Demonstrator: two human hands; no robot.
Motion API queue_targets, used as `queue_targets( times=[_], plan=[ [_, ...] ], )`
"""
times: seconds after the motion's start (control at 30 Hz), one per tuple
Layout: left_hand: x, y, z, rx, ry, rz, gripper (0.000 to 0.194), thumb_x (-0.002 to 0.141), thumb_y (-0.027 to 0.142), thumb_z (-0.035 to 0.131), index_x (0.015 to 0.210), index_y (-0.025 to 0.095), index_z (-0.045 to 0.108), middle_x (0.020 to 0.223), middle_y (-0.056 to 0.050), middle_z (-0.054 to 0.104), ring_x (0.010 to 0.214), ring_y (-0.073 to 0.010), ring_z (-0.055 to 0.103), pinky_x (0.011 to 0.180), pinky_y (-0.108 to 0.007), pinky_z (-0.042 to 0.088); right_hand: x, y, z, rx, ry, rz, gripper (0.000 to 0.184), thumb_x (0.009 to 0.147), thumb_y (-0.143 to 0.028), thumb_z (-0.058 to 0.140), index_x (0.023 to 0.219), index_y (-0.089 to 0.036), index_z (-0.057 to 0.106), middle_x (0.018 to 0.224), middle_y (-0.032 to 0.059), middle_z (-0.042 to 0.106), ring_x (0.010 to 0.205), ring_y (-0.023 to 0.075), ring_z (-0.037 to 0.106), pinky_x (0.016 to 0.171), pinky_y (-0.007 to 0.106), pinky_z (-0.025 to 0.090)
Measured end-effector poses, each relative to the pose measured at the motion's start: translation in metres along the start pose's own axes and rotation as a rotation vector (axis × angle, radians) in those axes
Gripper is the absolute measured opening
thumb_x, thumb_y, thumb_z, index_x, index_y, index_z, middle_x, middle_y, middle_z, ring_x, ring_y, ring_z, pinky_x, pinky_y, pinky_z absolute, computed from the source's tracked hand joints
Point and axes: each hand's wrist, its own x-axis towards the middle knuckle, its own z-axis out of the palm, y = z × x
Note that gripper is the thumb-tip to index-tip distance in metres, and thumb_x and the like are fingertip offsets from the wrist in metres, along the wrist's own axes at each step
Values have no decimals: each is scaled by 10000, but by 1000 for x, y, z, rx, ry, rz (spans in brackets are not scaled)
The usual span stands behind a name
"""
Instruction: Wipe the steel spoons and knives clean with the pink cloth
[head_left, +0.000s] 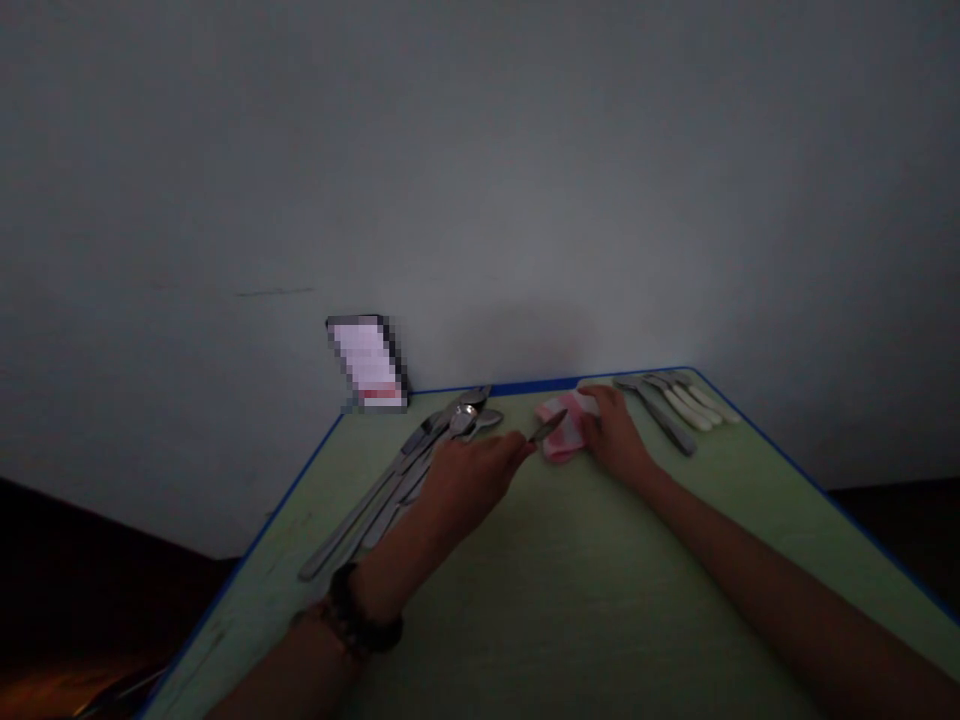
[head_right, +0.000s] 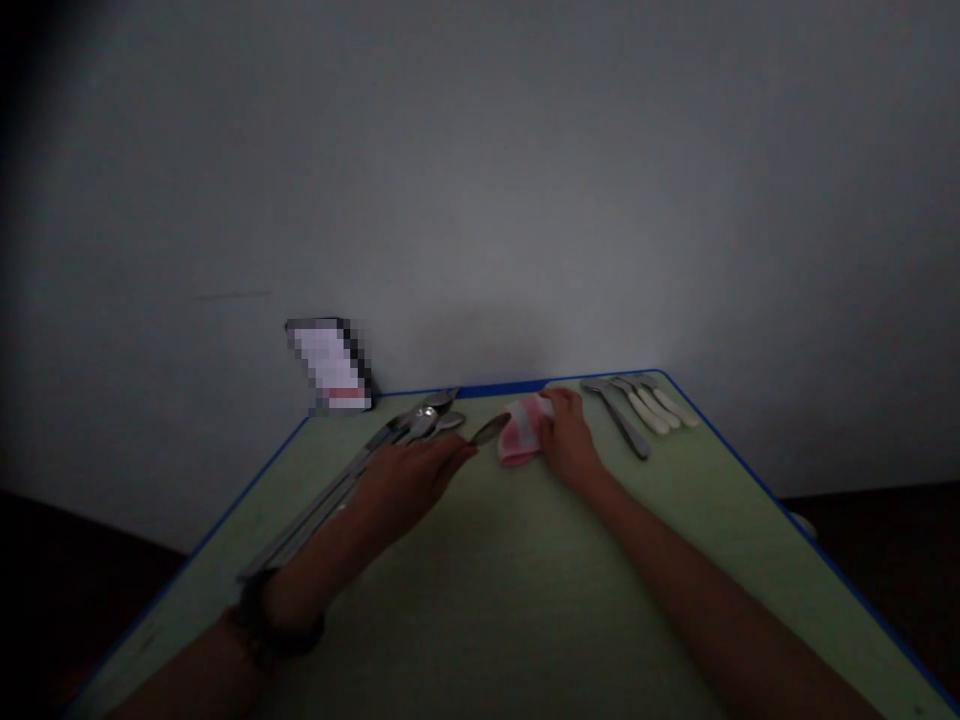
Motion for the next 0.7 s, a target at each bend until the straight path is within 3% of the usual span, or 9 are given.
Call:
queue_targets(
  times=[0.1, 0.23, 0.4, 0.5, 0.7],
  plan=[
    [2, -1, 11, -23, -45, -21, 369, 971, 412, 273, 983, 217, 586, 909, -50, 710, 741, -224, 663, 606, -313, 451, -3, -5, 2, -204, 19, 15, 322, 870, -226, 405, 1158, -195, 545, 1369, 154, 341, 1222, 312, 361, 965, 503, 313],
    [4, -10, 22, -48, -14, -2, 260, 951, 322, 352, 1004, 217, 583, 996, -49, 678, 877, -222, 643, 706, -325, 462, -4, -16, -2, -301, -11, -32, 279, 910, -287, 368, 1066, -202, 584, 1260, 141, 443, 1140, 291, 399, 931, 464, 307],
    [2, -18, 19, -17, -30, 47, 191, 887, 327, 459, 951, 213, 598, 1017, -73, 645, 933, -247, 606, 793, -372, 455, -4, -25, -7, -303, -118, -67, 259, 901, -303, 368, 1025, -180, 559, 1030, 121, 557, 993, 253, 469, 893, 416, 301],
    [0, -25, 14, 7, -106, 39, 202, 852, 329, 500, 958, 195, 607, 1044, -103, 627, 938, -265, 602, 789, -383, 459, -5, -27, -9, -300, -222, -128, 237, 864, -274, 406, 1024, -180, 553, 1019, 111, 567, 983, 248, 468, 891, 402, 297],
    [-3, -30, 6, 119, -246, 2, 181, 833, 190, 455, 900, 154, 620, 976, -134, 653, 937, -278, 617, 799, -405, 440, -9, -28, -10, -300, -294, -218, 489, 785, -339, 515, 1240, -164, 471, 1213, 144, 494, 1111, 281, 416, 938, 407, 286]
  ],
)
